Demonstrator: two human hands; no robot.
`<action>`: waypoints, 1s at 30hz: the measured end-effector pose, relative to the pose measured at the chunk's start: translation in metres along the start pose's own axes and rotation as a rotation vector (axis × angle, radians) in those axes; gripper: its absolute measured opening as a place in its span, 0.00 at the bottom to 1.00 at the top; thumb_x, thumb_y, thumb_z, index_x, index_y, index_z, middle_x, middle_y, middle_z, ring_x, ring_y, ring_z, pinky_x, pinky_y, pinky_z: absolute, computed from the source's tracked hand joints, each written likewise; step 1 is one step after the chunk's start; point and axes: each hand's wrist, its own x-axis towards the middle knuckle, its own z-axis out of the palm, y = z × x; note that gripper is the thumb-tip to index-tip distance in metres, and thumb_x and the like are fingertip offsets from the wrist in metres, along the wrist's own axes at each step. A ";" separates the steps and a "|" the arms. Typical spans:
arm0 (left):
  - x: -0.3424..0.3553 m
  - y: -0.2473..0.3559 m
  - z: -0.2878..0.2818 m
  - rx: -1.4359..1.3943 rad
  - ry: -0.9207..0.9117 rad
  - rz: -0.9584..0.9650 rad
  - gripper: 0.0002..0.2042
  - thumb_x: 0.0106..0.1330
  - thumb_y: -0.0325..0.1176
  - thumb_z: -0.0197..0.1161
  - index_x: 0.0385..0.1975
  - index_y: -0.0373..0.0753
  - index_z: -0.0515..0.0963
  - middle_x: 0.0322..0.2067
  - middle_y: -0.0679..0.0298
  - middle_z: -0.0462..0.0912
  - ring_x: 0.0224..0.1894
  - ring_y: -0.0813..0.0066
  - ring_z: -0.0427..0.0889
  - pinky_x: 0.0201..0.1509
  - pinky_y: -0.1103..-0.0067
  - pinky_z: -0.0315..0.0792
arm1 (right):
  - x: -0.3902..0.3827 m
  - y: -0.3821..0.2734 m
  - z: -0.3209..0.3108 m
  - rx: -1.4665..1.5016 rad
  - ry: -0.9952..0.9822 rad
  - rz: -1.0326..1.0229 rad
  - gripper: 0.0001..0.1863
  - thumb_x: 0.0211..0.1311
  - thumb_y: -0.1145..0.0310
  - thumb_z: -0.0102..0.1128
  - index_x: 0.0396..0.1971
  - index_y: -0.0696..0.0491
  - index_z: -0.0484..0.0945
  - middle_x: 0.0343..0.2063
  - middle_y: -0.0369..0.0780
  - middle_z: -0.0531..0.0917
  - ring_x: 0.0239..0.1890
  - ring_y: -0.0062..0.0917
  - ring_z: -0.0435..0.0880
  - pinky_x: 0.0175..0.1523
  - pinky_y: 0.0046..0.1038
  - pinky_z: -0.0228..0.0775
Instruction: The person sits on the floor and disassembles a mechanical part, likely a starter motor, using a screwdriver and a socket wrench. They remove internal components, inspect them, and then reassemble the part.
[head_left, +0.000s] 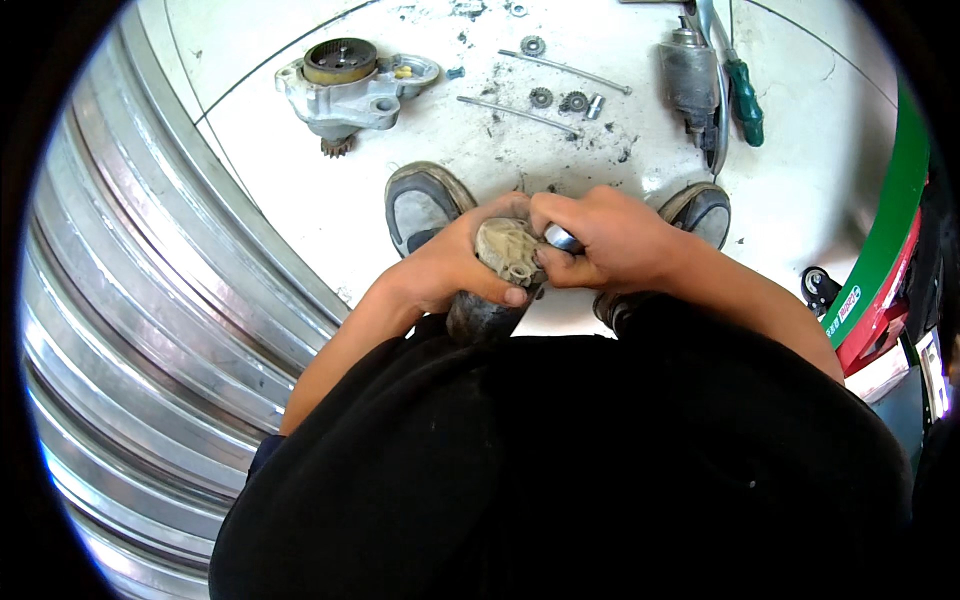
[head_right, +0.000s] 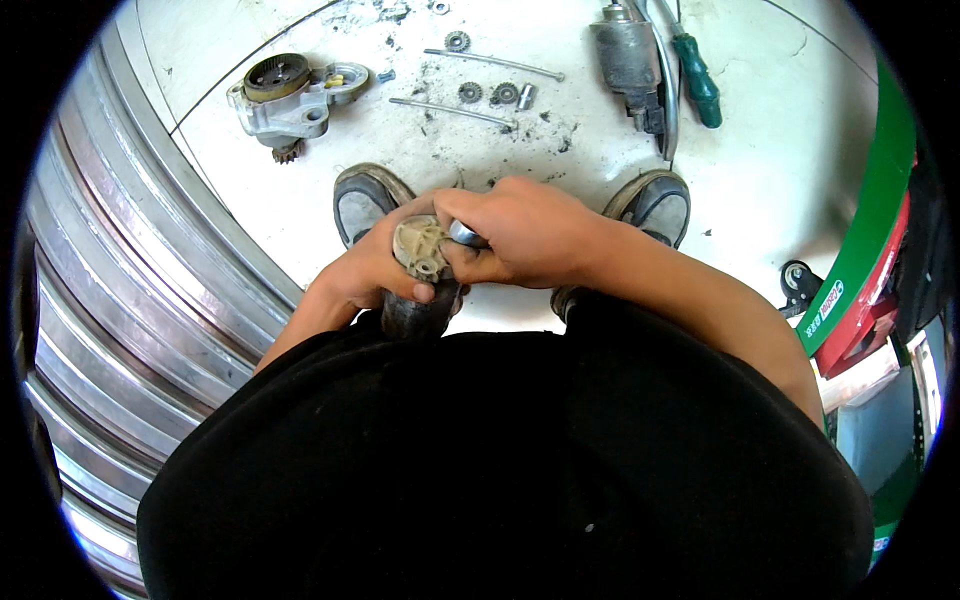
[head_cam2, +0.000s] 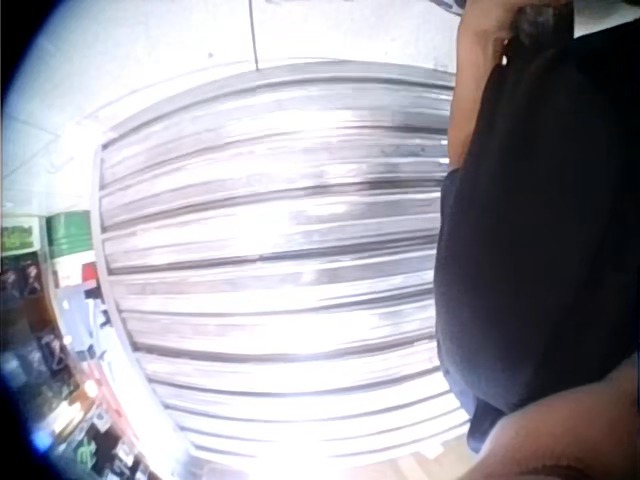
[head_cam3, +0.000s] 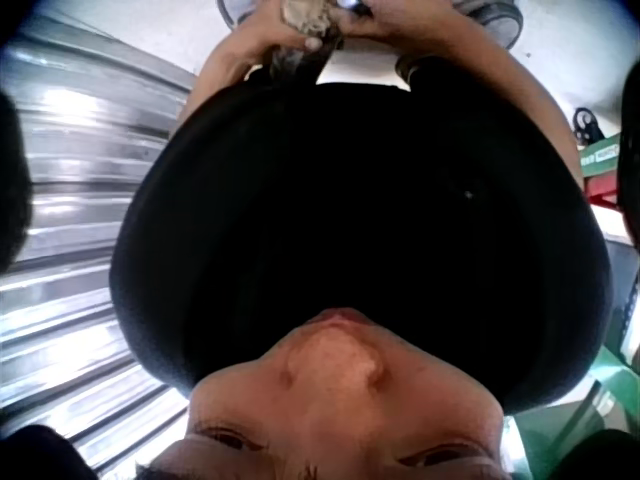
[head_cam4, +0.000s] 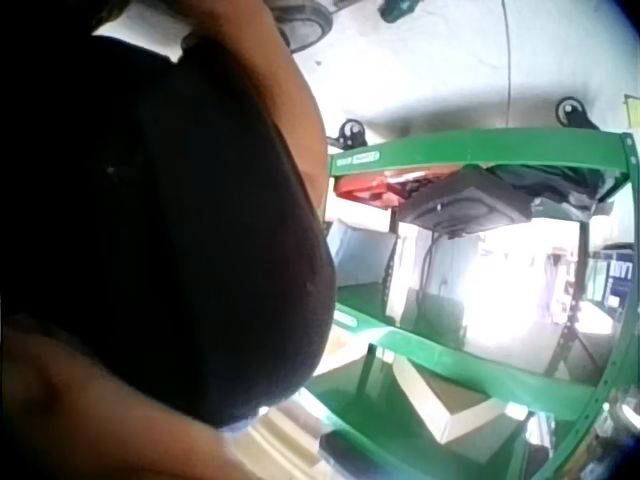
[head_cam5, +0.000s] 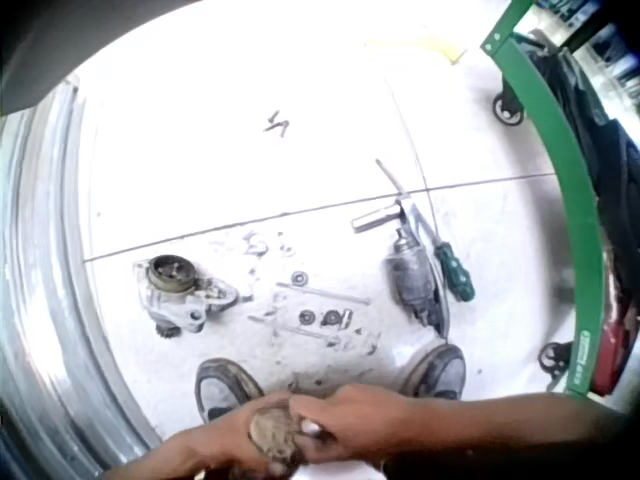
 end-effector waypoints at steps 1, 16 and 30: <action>0.001 -0.001 0.000 -0.051 -0.038 -0.015 0.42 0.34 0.22 0.78 0.57 0.37 0.66 0.45 0.66 0.75 0.48 0.75 0.75 0.55 0.78 0.70 | -0.001 -0.001 0.000 0.011 0.005 -0.020 0.12 0.55 0.64 0.62 0.34 0.51 0.70 0.16 0.46 0.76 0.20 0.47 0.76 0.25 0.40 0.66; -0.009 0.037 0.037 0.935 0.257 0.382 0.38 0.36 0.32 0.78 0.52 0.39 0.67 0.41 0.59 0.77 0.46 0.67 0.77 0.50 0.72 0.71 | -0.023 -0.013 -0.010 0.001 0.066 0.104 0.15 0.59 0.63 0.61 0.39 0.52 0.68 0.15 0.46 0.77 0.20 0.43 0.77 0.25 0.39 0.65; -0.008 0.016 0.022 0.319 -0.092 0.150 0.48 0.31 0.28 0.81 0.60 0.37 0.63 0.48 0.65 0.71 0.53 0.74 0.71 0.57 0.78 0.67 | -0.022 -0.020 -0.011 0.037 -0.003 -0.136 0.15 0.55 0.63 0.62 0.37 0.51 0.68 0.15 0.45 0.76 0.19 0.44 0.78 0.25 0.38 0.68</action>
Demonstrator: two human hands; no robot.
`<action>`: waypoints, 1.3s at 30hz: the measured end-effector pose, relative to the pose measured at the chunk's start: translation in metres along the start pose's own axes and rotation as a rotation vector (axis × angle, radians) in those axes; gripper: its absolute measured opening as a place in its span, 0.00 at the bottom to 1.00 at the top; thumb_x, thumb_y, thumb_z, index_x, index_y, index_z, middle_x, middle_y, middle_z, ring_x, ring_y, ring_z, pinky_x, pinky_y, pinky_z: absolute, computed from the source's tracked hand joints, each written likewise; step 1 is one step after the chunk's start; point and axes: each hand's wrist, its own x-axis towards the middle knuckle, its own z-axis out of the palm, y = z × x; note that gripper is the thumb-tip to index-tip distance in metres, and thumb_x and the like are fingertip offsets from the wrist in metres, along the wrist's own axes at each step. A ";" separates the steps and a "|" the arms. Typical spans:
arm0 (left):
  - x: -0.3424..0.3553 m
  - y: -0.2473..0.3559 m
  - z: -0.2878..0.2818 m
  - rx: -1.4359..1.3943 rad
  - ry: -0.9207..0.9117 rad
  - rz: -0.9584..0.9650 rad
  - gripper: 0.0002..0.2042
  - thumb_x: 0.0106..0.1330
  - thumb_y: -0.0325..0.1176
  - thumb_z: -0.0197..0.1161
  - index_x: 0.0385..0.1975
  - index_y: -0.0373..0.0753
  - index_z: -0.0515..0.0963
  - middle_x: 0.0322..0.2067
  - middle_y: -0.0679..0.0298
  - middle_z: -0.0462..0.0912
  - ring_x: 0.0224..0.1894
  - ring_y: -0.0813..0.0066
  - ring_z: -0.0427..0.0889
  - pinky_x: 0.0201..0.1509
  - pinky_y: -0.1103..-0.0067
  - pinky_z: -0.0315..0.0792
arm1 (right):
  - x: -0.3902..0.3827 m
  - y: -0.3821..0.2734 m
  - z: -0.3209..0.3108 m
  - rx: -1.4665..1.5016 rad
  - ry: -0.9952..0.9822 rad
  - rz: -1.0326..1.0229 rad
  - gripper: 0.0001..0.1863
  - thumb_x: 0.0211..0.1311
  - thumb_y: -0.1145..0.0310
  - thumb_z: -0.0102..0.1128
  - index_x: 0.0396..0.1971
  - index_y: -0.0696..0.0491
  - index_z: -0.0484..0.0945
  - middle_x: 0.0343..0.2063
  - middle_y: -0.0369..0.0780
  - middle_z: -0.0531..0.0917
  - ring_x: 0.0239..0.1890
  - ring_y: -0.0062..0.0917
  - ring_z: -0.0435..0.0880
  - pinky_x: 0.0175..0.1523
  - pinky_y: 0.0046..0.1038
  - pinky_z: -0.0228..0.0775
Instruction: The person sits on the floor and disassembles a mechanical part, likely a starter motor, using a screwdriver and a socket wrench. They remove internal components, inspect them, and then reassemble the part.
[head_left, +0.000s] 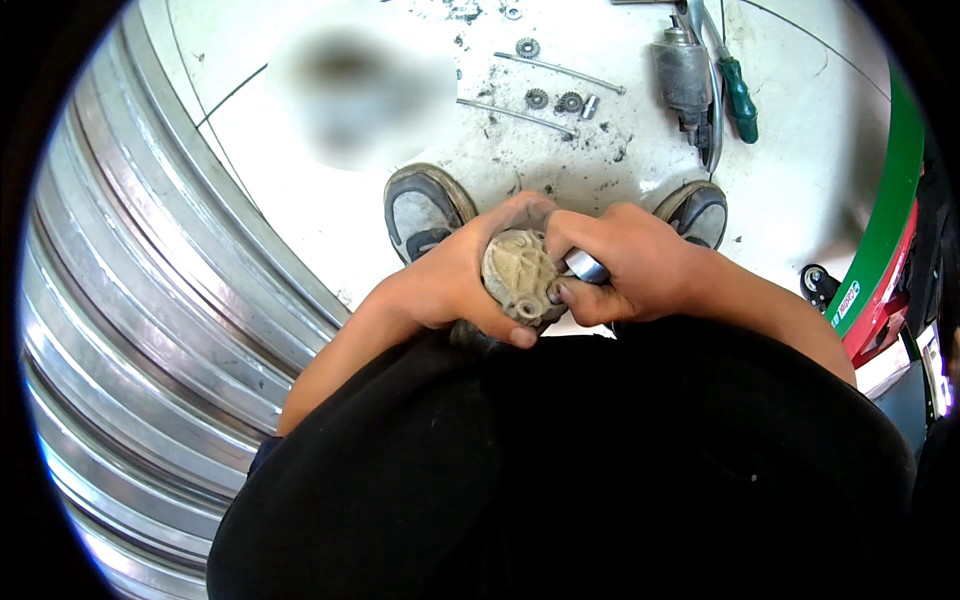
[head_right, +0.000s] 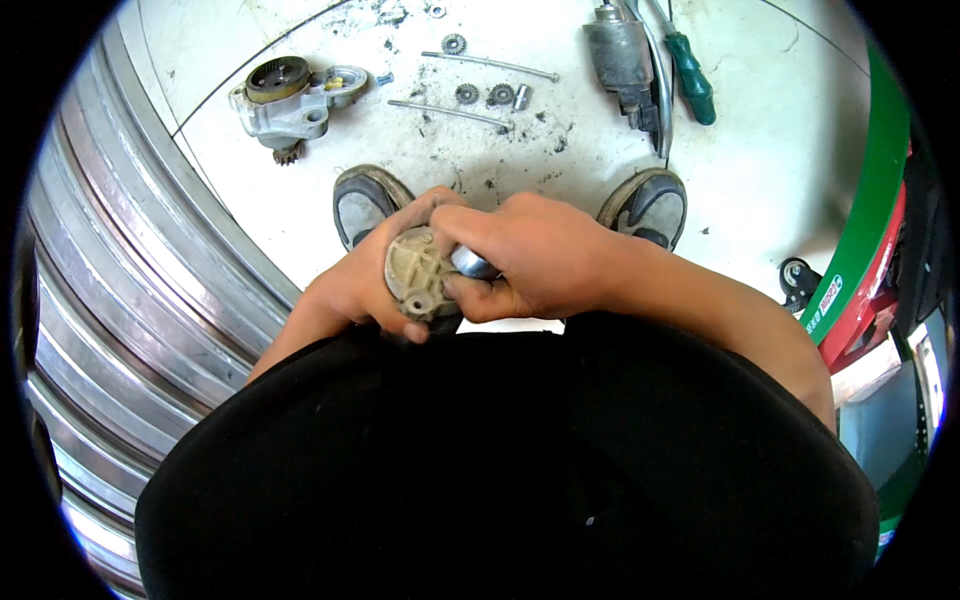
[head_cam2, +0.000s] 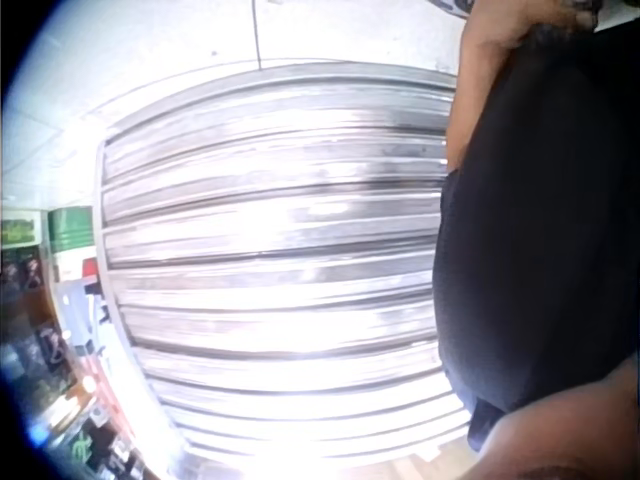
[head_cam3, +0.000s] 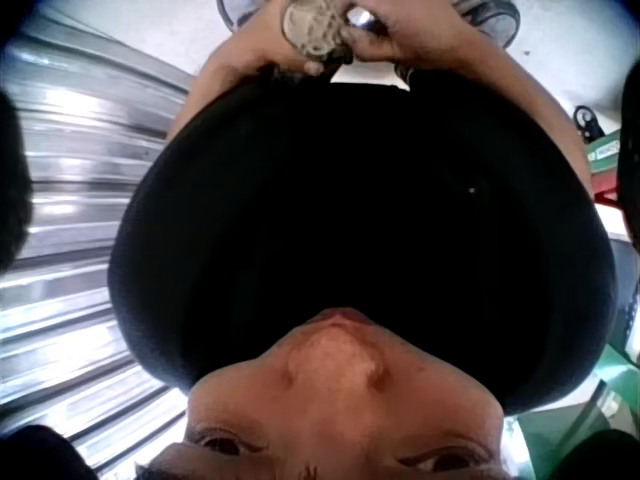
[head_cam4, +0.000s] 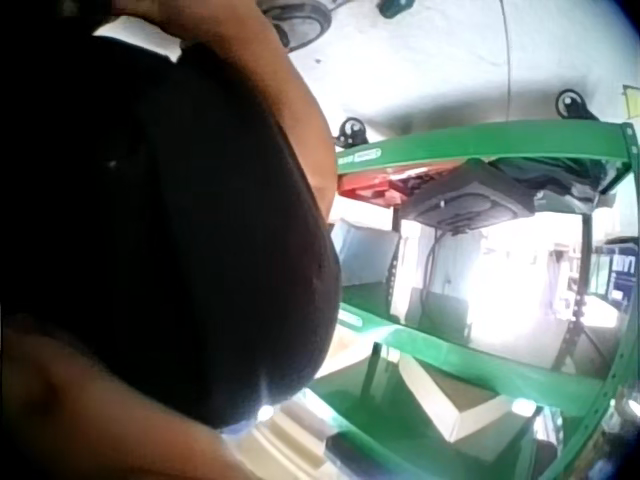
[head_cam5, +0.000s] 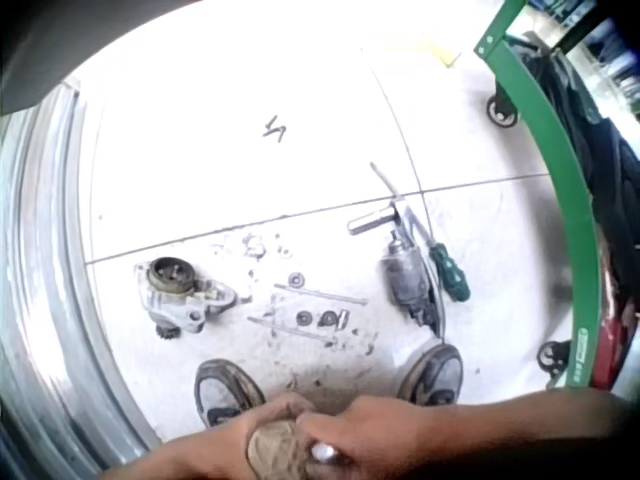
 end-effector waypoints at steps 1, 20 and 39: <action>0.003 -0.007 -0.005 -0.045 -0.035 0.040 0.49 0.31 0.28 0.81 0.61 0.37 0.62 0.49 0.65 0.71 0.52 0.74 0.71 0.57 0.77 0.67 | 0.002 -0.002 -0.001 -0.020 0.002 -0.077 0.14 0.53 0.65 0.64 0.35 0.51 0.68 0.16 0.43 0.76 0.18 0.43 0.77 0.25 0.38 0.68; -0.002 0.038 -0.006 0.500 0.207 0.143 0.48 0.27 0.33 0.81 0.57 0.39 0.64 0.47 0.63 0.75 0.51 0.70 0.76 0.57 0.75 0.69 | 0.012 -0.003 -0.020 -0.337 -0.025 -0.162 0.14 0.66 0.63 0.54 0.43 0.56 0.66 0.25 0.47 0.80 0.29 0.43 0.81 0.37 0.39 0.71; -0.006 0.050 0.005 1.080 0.485 0.058 0.34 0.38 0.31 0.74 0.50 0.42 0.68 0.39 0.54 0.80 0.44 0.52 0.80 0.48 0.68 0.73 | 0.028 -0.011 -0.032 0.152 -0.295 0.534 0.11 0.68 0.65 0.52 0.42 0.56 0.68 0.29 0.43 0.83 0.34 0.33 0.83 0.43 0.34 0.72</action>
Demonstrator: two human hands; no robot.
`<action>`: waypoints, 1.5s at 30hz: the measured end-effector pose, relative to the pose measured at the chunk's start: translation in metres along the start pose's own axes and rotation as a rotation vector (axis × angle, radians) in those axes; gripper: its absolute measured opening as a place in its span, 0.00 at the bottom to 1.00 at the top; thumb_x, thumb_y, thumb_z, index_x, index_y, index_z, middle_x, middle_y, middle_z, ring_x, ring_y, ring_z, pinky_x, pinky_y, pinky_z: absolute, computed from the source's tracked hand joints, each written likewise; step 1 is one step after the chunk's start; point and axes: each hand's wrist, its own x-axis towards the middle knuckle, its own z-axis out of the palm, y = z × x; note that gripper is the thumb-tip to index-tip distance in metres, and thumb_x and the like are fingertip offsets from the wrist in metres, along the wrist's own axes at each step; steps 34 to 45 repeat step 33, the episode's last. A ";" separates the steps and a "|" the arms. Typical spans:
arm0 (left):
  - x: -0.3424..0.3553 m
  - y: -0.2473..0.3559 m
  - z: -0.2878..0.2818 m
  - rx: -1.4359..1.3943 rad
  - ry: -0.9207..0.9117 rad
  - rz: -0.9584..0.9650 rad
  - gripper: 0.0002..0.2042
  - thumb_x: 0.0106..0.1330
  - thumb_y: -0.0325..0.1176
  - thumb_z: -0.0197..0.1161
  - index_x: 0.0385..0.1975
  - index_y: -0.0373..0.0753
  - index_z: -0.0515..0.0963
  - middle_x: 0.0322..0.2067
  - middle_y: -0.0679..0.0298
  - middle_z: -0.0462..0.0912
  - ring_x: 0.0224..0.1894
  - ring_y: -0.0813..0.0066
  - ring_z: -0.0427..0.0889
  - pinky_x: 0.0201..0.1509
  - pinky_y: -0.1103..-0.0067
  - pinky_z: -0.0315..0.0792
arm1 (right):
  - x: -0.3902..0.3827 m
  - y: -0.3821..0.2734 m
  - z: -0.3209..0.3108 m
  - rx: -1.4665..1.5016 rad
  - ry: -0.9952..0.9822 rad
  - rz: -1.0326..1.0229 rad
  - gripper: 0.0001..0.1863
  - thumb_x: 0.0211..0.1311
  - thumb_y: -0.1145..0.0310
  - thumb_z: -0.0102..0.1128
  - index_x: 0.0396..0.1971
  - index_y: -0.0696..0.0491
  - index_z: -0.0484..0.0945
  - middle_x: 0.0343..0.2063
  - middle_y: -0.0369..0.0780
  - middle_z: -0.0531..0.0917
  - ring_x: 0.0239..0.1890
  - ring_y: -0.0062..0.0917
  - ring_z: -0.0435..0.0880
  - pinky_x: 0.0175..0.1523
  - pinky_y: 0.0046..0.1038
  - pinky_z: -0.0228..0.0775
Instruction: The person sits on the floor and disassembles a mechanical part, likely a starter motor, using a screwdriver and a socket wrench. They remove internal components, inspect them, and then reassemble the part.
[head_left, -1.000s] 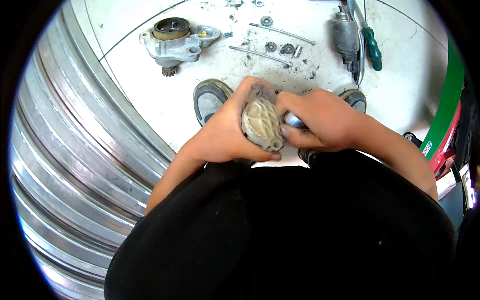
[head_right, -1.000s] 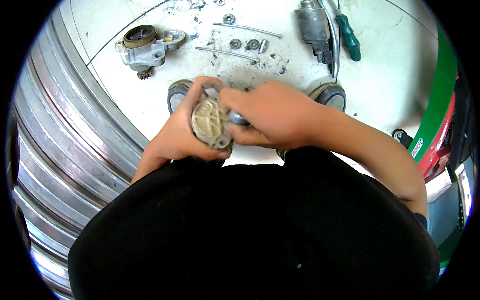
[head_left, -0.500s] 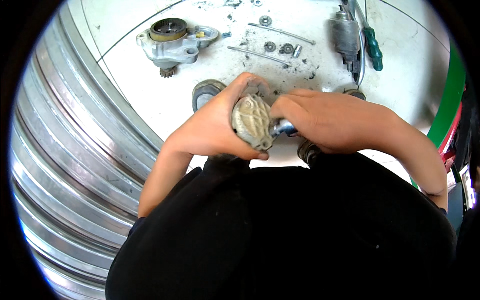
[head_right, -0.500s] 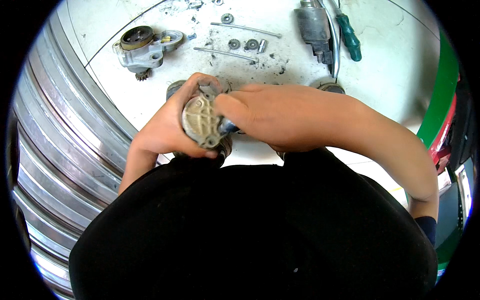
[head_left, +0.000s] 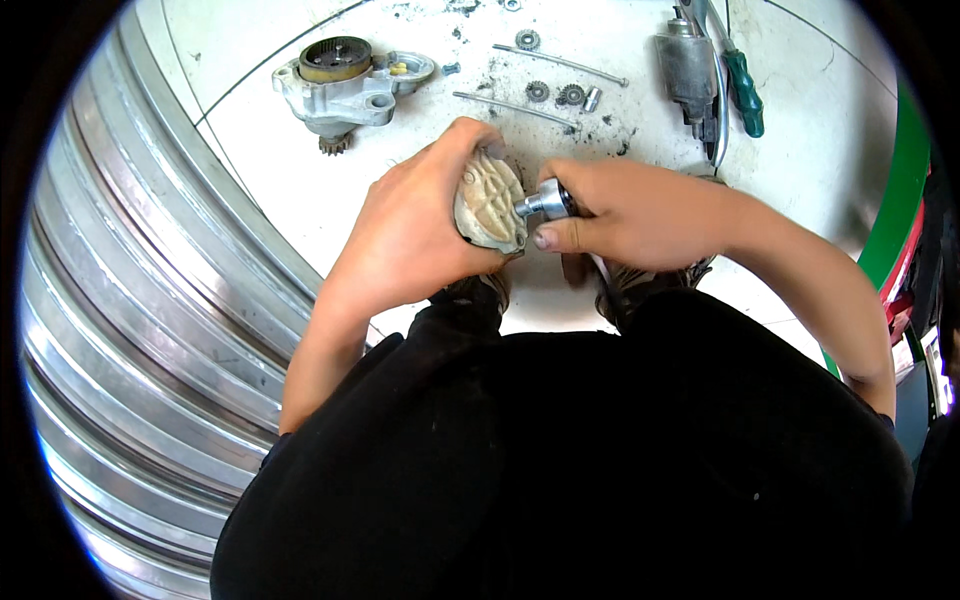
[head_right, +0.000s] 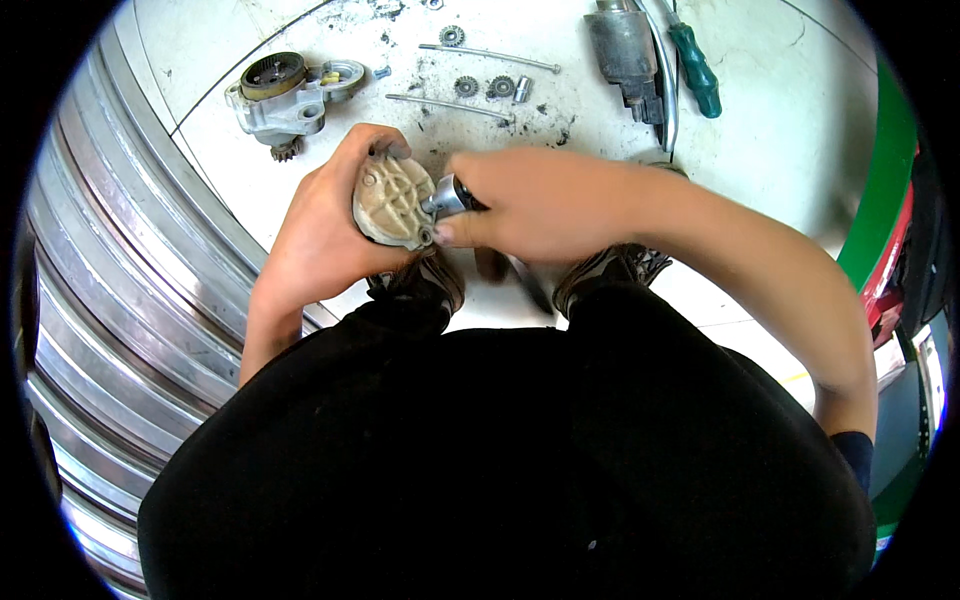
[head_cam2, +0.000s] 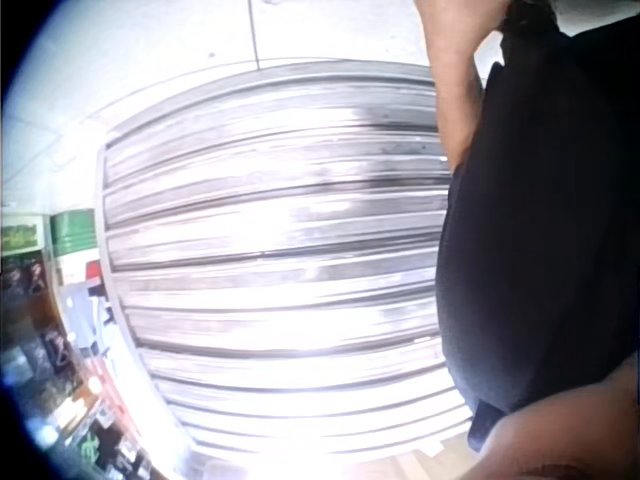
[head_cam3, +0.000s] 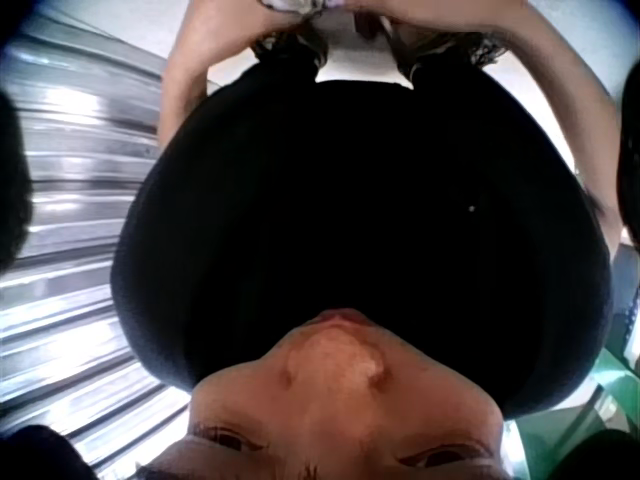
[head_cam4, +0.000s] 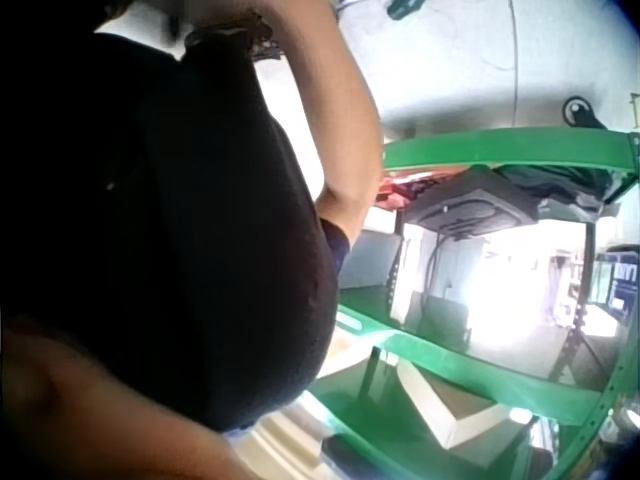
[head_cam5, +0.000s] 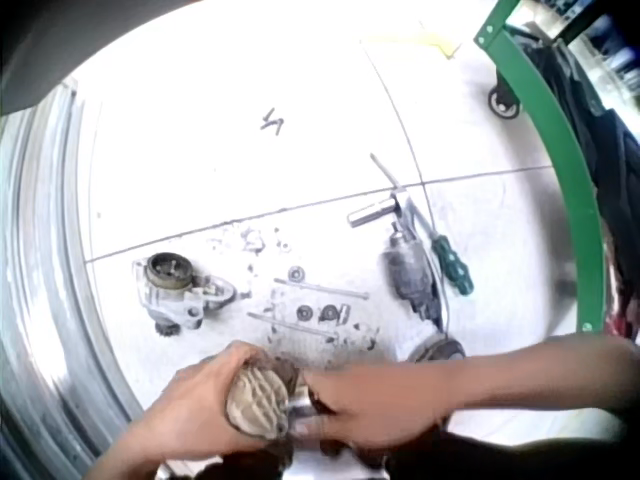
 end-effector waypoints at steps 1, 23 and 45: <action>-0.001 0.002 -0.001 0.082 0.014 0.022 0.34 0.39 0.31 0.73 0.51 0.42 0.68 0.39 0.53 0.80 0.44 0.50 0.80 0.47 0.66 0.74 | -0.001 -0.004 0.000 0.012 -0.003 0.010 0.10 0.68 0.65 0.52 0.42 0.56 0.68 0.30 0.43 0.83 0.35 0.32 0.83 0.43 0.34 0.72; -0.003 0.005 -0.011 0.062 -0.005 0.107 0.29 0.37 0.27 0.74 0.44 0.39 0.72 0.37 0.57 0.78 0.40 0.60 0.80 0.47 0.73 0.72 | 0.003 0.011 0.024 -0.728 0.450 -0.428 0.12 0.62 0.69 0.55 0.42 0.57 0.68 0.25 0.45 0.81 0.30 0.42 0.83 0.37 0.39 0.73; -0.004 0.011 -0.012 0.110 -0.056 0.098 0.29 0.36 0.28 0.74 0.44 0.39 0.73 0.40 0.58 0.77 0.43 0.56 0.79 0.49 0.70 0.73 | 0.004 0.012 0.026 -0.930 0.442 -0.363 0.19 0.63 0.59 0.59 0.50 0.48 0.66 0.32 0.43 0.84 0.34 0.35 0.85 0.41 0.38 0.76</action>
